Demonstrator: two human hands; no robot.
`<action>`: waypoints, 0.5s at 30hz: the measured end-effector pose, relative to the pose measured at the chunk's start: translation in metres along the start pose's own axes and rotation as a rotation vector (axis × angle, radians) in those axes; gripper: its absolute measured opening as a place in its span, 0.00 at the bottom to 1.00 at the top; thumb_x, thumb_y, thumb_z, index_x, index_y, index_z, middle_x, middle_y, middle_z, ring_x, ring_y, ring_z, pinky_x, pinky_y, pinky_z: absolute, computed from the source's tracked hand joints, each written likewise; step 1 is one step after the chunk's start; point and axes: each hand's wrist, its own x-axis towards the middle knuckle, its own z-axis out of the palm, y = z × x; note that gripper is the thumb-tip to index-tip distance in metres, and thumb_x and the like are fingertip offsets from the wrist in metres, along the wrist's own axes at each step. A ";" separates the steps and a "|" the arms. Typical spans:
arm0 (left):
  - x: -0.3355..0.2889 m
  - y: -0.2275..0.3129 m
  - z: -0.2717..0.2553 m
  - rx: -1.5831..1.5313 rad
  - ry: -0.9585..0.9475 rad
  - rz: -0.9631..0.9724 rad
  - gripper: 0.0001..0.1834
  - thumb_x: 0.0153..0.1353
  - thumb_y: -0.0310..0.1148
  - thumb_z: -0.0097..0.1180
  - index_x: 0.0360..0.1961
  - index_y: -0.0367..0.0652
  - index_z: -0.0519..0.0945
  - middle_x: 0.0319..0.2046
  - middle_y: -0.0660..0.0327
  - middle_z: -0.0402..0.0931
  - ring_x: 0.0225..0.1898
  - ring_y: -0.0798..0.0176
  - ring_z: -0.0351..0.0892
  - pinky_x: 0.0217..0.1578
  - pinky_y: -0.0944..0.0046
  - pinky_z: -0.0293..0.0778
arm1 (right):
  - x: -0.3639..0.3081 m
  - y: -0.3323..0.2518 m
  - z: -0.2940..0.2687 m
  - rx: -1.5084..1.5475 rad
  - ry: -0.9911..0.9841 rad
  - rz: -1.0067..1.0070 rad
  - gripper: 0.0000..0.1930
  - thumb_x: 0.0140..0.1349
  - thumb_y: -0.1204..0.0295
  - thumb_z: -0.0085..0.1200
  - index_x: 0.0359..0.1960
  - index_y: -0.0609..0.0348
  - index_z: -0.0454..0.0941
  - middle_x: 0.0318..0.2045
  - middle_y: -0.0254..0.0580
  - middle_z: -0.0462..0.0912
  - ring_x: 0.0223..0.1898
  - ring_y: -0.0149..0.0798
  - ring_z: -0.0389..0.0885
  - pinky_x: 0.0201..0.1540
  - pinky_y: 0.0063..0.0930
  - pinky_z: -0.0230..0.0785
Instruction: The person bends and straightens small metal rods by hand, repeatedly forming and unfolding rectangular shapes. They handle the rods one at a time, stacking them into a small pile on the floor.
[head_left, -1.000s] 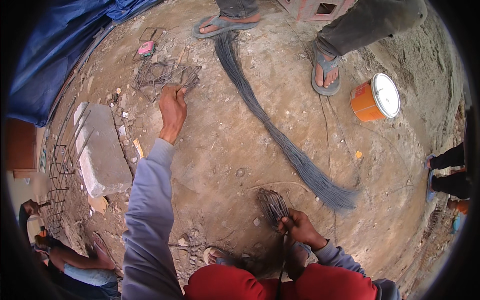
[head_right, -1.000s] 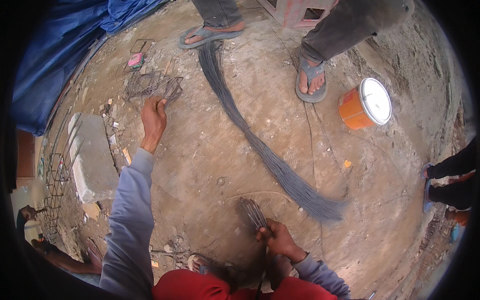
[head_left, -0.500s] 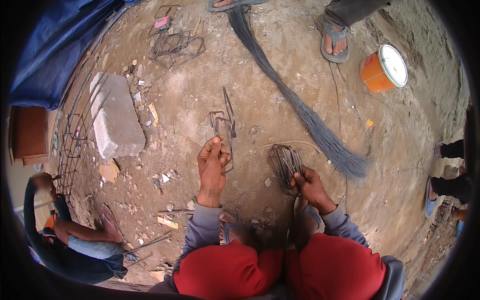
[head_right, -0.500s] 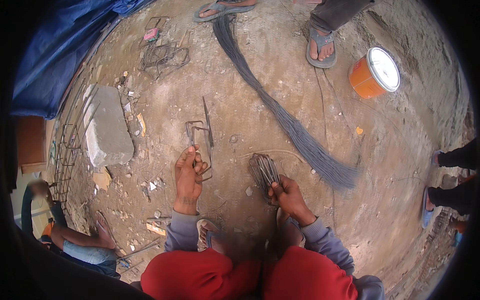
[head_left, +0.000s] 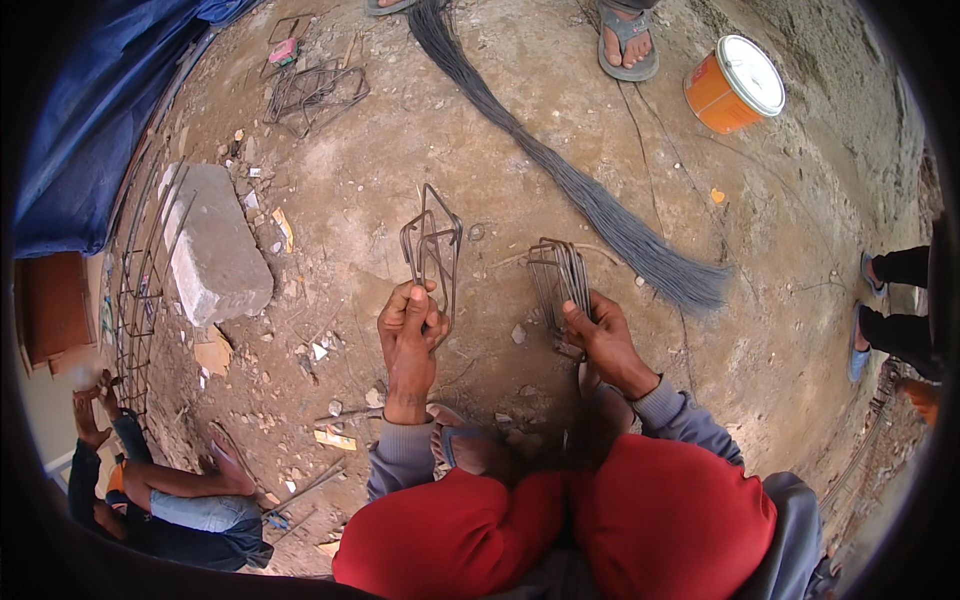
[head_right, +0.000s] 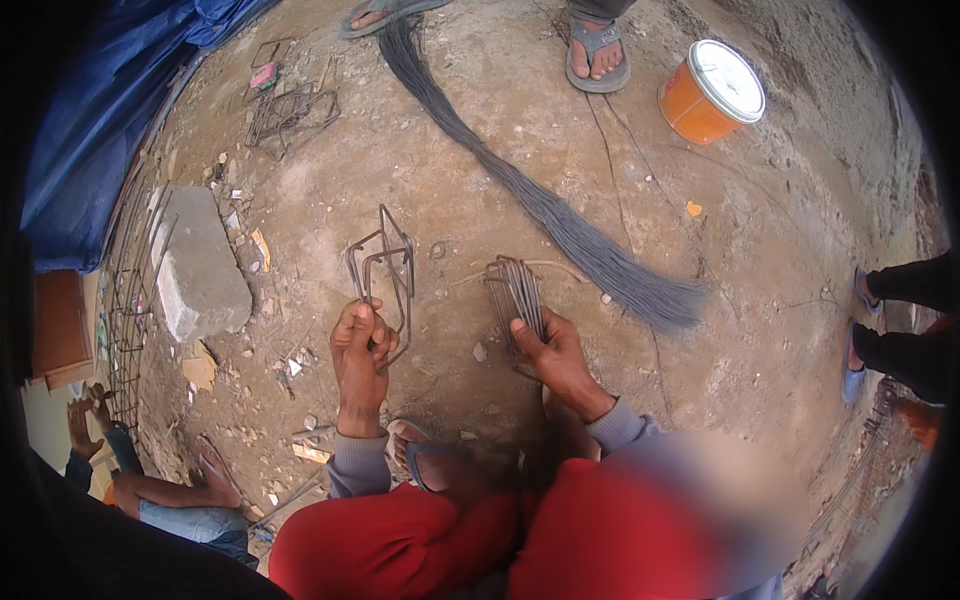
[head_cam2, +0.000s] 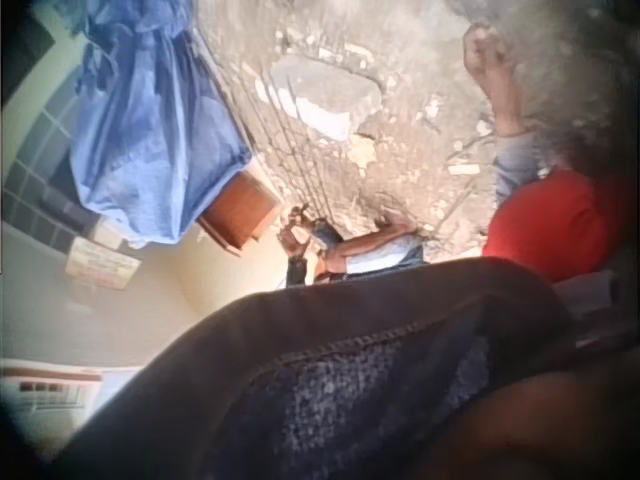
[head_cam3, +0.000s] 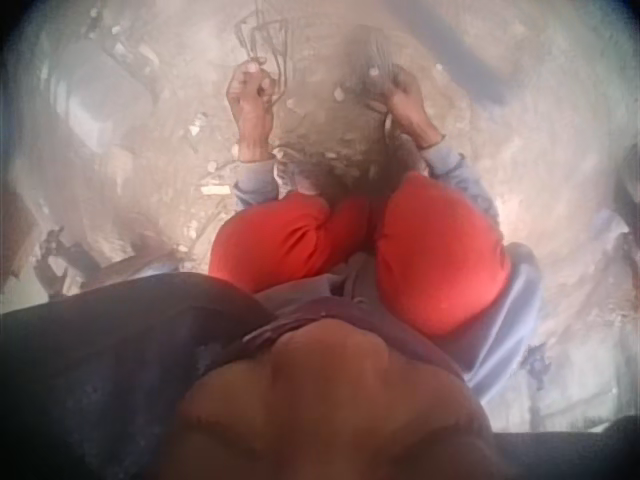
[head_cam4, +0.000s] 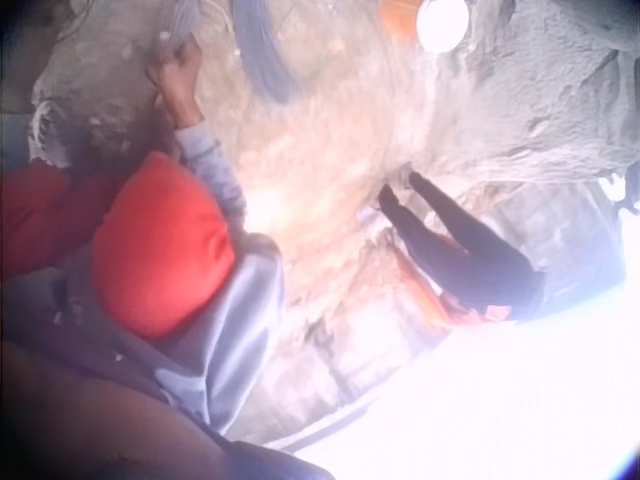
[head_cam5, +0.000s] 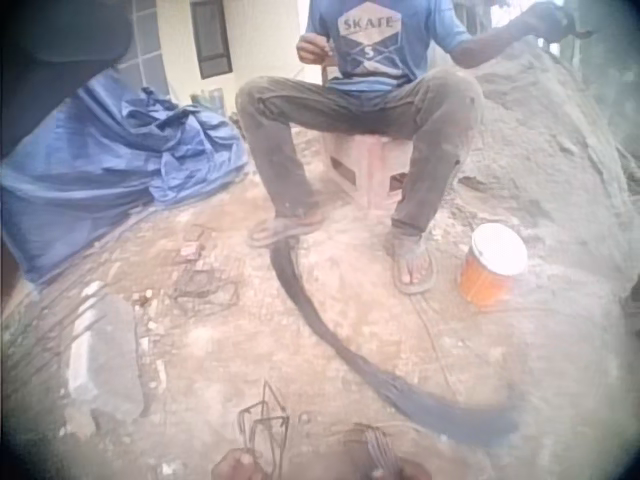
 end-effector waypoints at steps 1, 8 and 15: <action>0.001 0.004 0.003 0.009 -0.035 -0.017 0.14 0.72 0.39 0.53 0.42 0.38 0.79 0.18 0.70 0.66 0.17 0.77 0.54 0.23 0.71 0.59 | -0.002 -0.001 -0.001 -0.040 0.008 -0.046 0.11 0.69 0.65 0.57 0.35 0.59 0.72 0.22 0.27 0.73 0.23 0.21 0.69 0.25 0.19 0.63; -0.024 -0.001 0.014 0.325 -0.271 -0.120 0.16 0.70 0.41 0.57 0.42 0.35 0.80 0.19 0.70 0.67 0.20 0.77 0.60 0.23 0.72 0.59 | 0.008 0.003 -0.002 -0.223 0.120 -0.235 0.16 0.61 0.61 0.67 0.34 0.57 0.73 0.21 0.25 0.71 0.23 0.20 0.67 0.24 0.20 0.61; -0.049 -0.014 0.016 0.484 -0.387 -0.164 0.15 0.69 0.40 0.57 0.42 0.35 0.82 0.21 0.69 0.71 0.23 0.76 0.66 0.25 0.74 0.61 | 0.007 -0.003 0.003 -0.330 0.173 -0.238 0.14 0.59 0.66 0.68 0.32 0.57 0.73 0.21 0.25 0.71 0.22 0.21 0.66 0.24 0.20 0.58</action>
